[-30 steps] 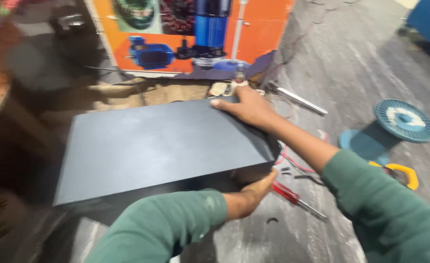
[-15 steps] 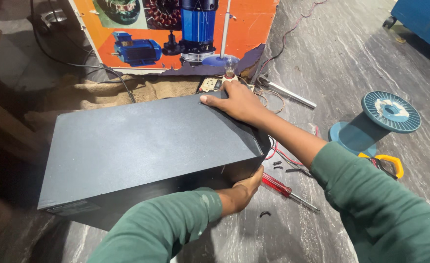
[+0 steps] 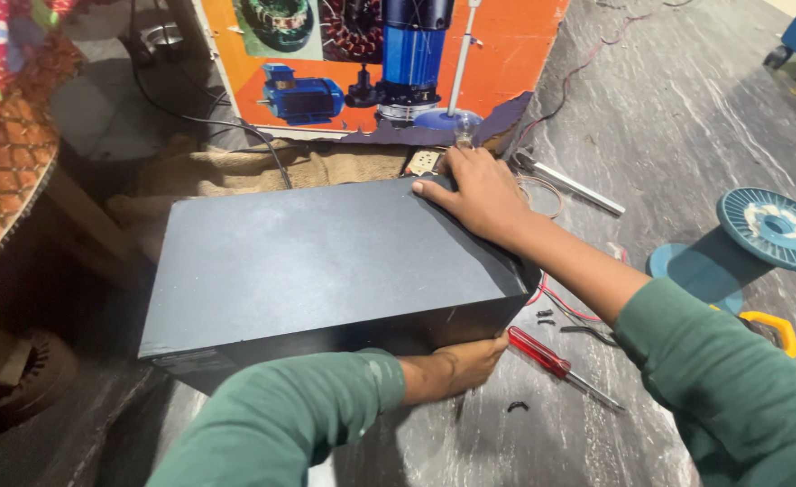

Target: The person uses a screwdriver to tighten screws on the back panel of a black electronic device, then plugs a power cord into a socket and tests the device. Afterward, they open a small box and sort through white plastic pieces on the floor.

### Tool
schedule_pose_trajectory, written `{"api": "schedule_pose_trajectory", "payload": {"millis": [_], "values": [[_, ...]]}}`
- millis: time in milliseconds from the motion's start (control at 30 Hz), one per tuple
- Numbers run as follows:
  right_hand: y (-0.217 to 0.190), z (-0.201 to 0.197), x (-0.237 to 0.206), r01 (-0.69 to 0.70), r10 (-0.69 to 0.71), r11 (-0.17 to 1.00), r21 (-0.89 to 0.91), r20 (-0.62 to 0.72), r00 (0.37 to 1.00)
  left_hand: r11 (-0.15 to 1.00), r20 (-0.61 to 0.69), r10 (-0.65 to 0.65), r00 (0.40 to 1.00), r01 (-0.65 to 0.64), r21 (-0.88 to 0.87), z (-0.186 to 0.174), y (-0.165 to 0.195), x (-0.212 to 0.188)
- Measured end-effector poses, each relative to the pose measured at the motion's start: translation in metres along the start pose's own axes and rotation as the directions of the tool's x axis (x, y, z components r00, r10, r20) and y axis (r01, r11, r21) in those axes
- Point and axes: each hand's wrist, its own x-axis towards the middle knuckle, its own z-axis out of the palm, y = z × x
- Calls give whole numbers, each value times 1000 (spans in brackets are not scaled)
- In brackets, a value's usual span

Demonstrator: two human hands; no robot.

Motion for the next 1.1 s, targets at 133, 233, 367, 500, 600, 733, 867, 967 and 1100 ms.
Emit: {"api": "schedule_pose_trajectory", "payload": {"millis": [133,233,367,500,600,733,867,967,1100], "values": [[-10,-3,-2,195,-198,978,-76,-25,980,985,-157,-160,975,148,-90,-16,-16,-31],[-13,-4,3,294,-330,937,-189,-204,921,943,-343,-332,879,294,-159,-31,-33,-63],[-17,6,20,196,-231,967,-165,-234,944,835,-452,-440,776,169,-523,-44,-68,-95],[-21,27,43,-38,44,997,-67,87,995,72,-377,-652,657,-442,-894,-30,-99,-129],[-17,36,61,-210,238,969,-128,272,932,-210,-80,-892,445,-564,-799,8,-127,-157],[-16,44,71,-242,288,950,-197,261,921,-3,50,-991,124,355,-935,74,-142,-193],[-20,44,65,-216,240,968,-129,221,945,-276,476,-849,229,575,-770,104,-141,-179],[-25,39,58,-111,113,994,-24,125,986,-238,462,-846,266,587,-773,105,-137,-172],[-35,32,52,203,-193,975,95,-104,976,-257,493,-825,274,595,-761,100,-139,-176]]}}
